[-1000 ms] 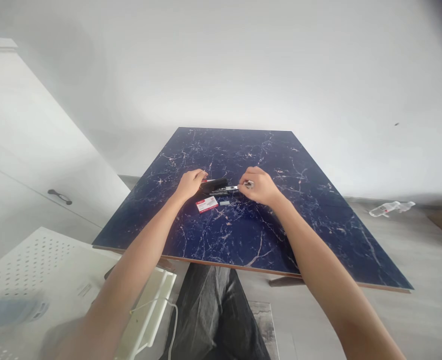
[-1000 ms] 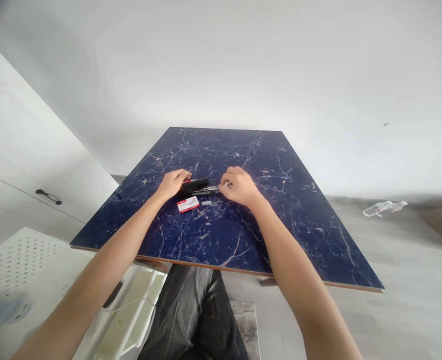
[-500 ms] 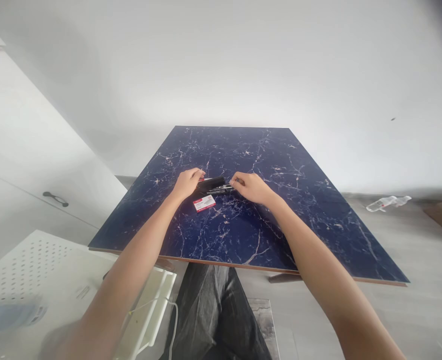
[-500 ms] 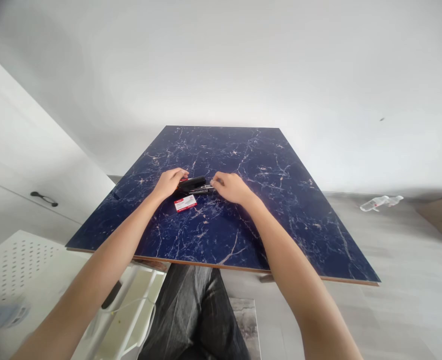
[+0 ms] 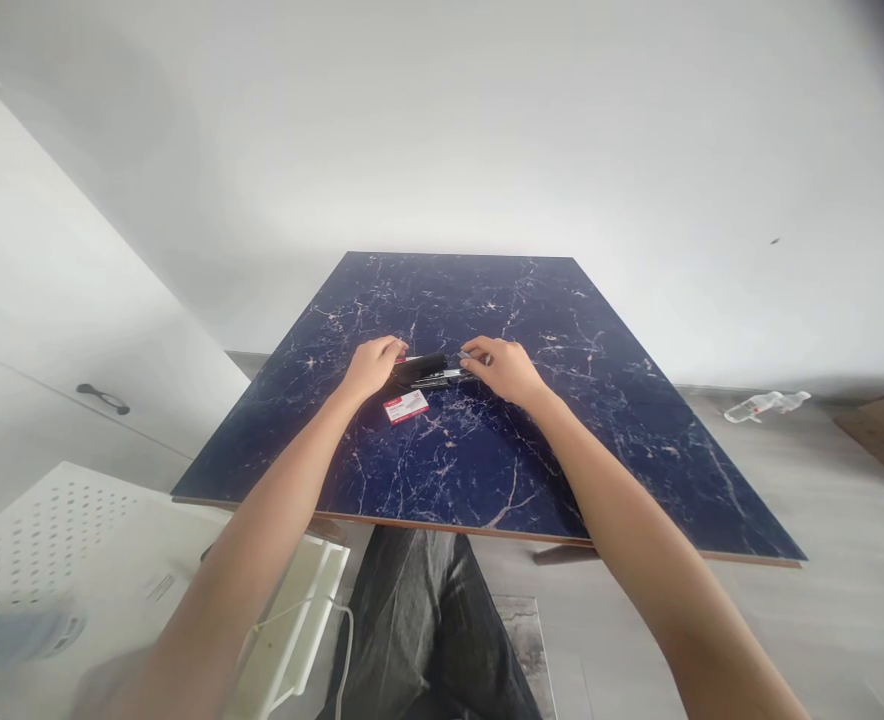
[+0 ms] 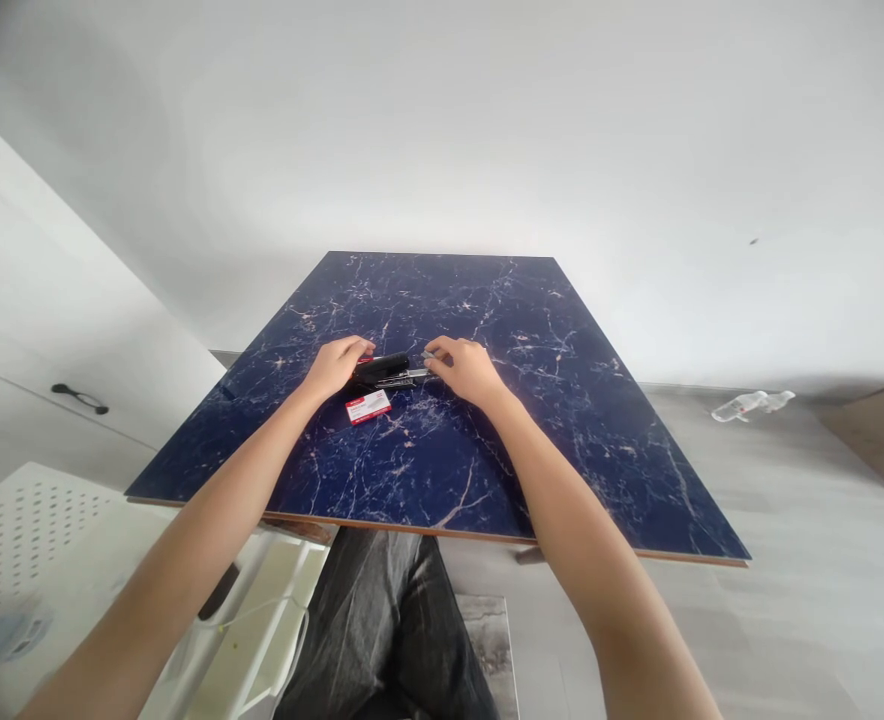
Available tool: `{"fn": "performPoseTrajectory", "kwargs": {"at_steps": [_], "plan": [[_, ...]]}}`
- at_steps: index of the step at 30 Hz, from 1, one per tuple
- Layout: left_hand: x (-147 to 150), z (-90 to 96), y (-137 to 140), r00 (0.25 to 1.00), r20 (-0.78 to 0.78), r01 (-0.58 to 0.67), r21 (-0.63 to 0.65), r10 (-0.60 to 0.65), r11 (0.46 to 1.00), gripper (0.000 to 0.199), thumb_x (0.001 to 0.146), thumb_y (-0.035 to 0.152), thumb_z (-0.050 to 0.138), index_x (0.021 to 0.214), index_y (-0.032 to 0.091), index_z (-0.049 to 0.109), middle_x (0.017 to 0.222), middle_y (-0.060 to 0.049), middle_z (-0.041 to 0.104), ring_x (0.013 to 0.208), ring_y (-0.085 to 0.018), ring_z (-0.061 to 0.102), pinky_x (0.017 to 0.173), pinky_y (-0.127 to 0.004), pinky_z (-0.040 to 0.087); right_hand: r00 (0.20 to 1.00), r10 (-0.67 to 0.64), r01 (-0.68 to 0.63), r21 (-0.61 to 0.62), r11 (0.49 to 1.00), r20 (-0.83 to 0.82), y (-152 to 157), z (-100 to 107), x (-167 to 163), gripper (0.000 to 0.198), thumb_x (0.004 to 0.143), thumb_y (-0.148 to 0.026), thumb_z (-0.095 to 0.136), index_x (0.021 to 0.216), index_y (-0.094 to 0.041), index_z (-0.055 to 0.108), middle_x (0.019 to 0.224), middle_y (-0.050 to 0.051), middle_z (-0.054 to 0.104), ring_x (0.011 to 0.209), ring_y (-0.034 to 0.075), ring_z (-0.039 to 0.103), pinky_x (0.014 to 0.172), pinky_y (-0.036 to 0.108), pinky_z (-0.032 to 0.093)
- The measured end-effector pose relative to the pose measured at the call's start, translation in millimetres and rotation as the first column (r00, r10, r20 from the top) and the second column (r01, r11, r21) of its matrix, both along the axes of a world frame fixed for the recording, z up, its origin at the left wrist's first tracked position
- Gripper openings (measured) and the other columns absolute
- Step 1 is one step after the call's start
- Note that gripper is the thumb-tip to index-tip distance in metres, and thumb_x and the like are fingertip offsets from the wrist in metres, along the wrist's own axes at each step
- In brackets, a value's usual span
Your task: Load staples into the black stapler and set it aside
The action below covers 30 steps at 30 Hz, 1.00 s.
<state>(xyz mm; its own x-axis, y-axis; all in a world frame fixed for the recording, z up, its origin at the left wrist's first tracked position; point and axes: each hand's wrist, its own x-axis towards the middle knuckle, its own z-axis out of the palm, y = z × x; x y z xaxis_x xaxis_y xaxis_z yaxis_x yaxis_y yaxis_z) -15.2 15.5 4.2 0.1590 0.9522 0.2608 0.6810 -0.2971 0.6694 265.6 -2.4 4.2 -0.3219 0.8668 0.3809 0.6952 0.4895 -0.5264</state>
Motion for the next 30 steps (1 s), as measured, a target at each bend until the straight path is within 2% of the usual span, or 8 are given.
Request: {"fn": "performPoseTrajectory", "kwargs": {"at_steps": [5,9,17,26,30], "plan": [[0,1.4,-1,1.0,-0.005,0.007,0.004,-0.007,1.0,0.036,0.1,0.036,0.043,0.1,0.022,0.077,0.112,-0.005,0.078,0.108,-0.025,0.07,0.098,-0.034,0.05,0.99,0.126,-0.132,0.101,0.986,0.056,-2,0,-6,0.023,0.098,-0.032,0.058,0.111,-0.026,0.076,0.103,0.006,0.075,0.095,0.023,0.065,0.09,0.038,0.049],[0,1.0,1,1.0,0.002,-0.003,-0.006,0.003,1.0,0.036,0.1,0.037,0.044,0.099,0.023,0.077,0.11,-0.004,0.078,0.106,-0.025,0.07,0.098,-0.033,0.05,0.98,0.177,-0.186,0.115,0.976,0.087,-2,-6,-13,0.025,0.1,-0.032,0.056,0.106,-0.024,0.078,0.102,0.008,0.072,0.096,0.024,0.064,0.091,0.038,0.049],[-1,0.6,1,1.0,0.007,0.002,-0.017,-0.002,1.0,0.037,0.099,0.038,0.043,0.1,0.023,0.077,0.113,-0.004,0.078,0.108,-0.025,0.07,0.098,-0.034,0.049,0.987,0.124,-0.128,0.04,0.991,0.098,1,-13,-13,0.027,0.101,-0.035,0.055,0.104,-0.024,0.08,0.104,0.006,0.074,0.092,0.021,0.068,0.088,0.035,0.051],[-1,-1.6,2,1.0,0.016,0.008,-0.022,-0.008,1.0,0.036,0.099,0.037,0.043,0.1,0.023,0.077,0.11,-0.004,0.078,0.106,-0.024,0.07,0.098,-0.033,0.05,0.976,0.147,-0.147,-0.016,0.989,0.161,-2,-6,-12,0.029,0.099,-0.04,0.057,0.112,-0.026,0.079,0.11,0.007,0.077,0.1,0.026,0.07,0.09,0.04,0.053],[-2,-2.5,3,1.0,0.012,0.005,-0.03,-0.005,1.0,0.037,0.099,0.037,0.043,0.1,0.024,0.078,0.11,-0.003,0.078,0.106,-0.024,0.07,0.098,-0.033,0.05,0.988,0.145,-0.139,-0.118,0.983,0.05,0,-8,-11,0.026,0.096,-0.038,0.06,0.111,-0.027,0.078,0.113,0.005,0.077,0.101,0.026,0.07,0.091,0.04,0.053]]}}
